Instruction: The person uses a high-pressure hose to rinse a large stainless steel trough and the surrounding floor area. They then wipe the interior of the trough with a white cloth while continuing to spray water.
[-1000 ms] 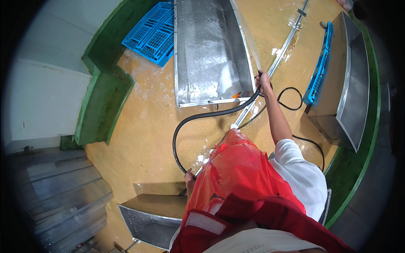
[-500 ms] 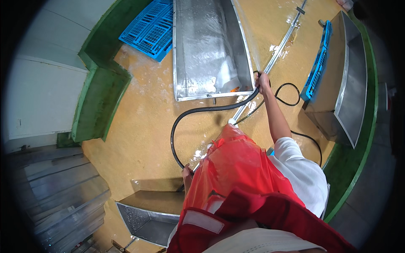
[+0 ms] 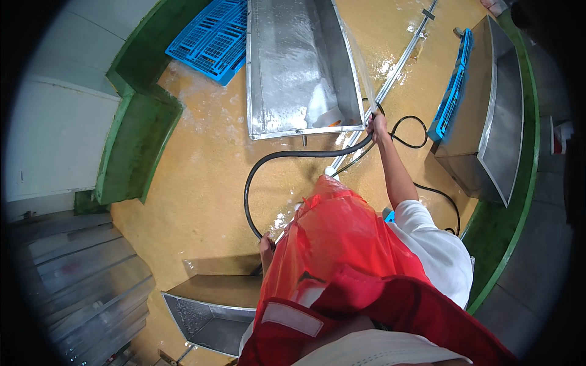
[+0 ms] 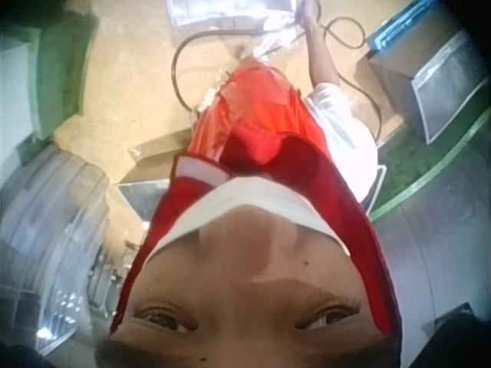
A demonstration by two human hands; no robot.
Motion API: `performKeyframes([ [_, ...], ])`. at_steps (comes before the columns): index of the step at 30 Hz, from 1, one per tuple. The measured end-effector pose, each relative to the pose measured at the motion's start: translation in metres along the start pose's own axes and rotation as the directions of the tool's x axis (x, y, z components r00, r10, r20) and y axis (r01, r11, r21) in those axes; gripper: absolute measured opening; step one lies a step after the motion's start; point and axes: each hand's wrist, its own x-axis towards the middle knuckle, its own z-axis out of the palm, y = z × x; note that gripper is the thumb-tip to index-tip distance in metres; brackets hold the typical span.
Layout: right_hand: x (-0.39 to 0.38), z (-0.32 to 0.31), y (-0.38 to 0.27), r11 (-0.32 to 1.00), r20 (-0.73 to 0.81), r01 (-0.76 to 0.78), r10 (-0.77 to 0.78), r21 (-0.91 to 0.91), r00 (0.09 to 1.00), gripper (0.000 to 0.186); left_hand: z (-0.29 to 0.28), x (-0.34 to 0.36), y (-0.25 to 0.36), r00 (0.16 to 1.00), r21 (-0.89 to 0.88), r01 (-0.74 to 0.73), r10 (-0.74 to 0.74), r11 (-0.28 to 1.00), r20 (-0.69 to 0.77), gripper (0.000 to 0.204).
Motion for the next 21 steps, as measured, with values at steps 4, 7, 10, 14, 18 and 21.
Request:
performKeyframes([
  [4,-0.017,-0.007,0.027,0.992,-0.005,-0.126,0.126,0.023,0.992,0.029,-0.014,0.024,-0.012,1.0,-0.016,0.001,-0.001,1.0,-0.019,0.036],
  [7,-0.019,-0.009,0.02,0.999,0.06,-0.049,0.049,-0.004,0.997,0.027,-0.03,0.029,-0.022,0.999,-0.03,0.023,-0.023,0.999,0.023,0.035],
  [10,-0.027,-0.001,0.022,0.999,0.016,-0.046,0.046,-0.021,0.999,0.029,-0.041,0.033,-0.034,0.998,-0.076,0.014,-0.009,0.997,0.065,0.034],
  [14,-0.036,-0.035,0.075,0.988,-0.08,-0.153,0.151,-0.01,0.985,0.031,-0.039,0.036,-0.027,0.995,-0.112,0.028,-0.017,0.993,0.098,0.034],
  [18,-0.053,-0.046,0.094,0.98,-0.013,-0.197,0.197,-0.006,0.98,0.02,-0.054,0.045,-0.028,0.991,-0.164,0.093,-0.075,0.982,0.112,0.033],
  [21,-0.069,-0.04,0.093,0.98,-0.059,-0.198,0.198,0.018,0.978,0.027,-0.061,0.041,-0.033,0.994,-0.118,0.06,-0.049,0.991,0.098,0.034],
])
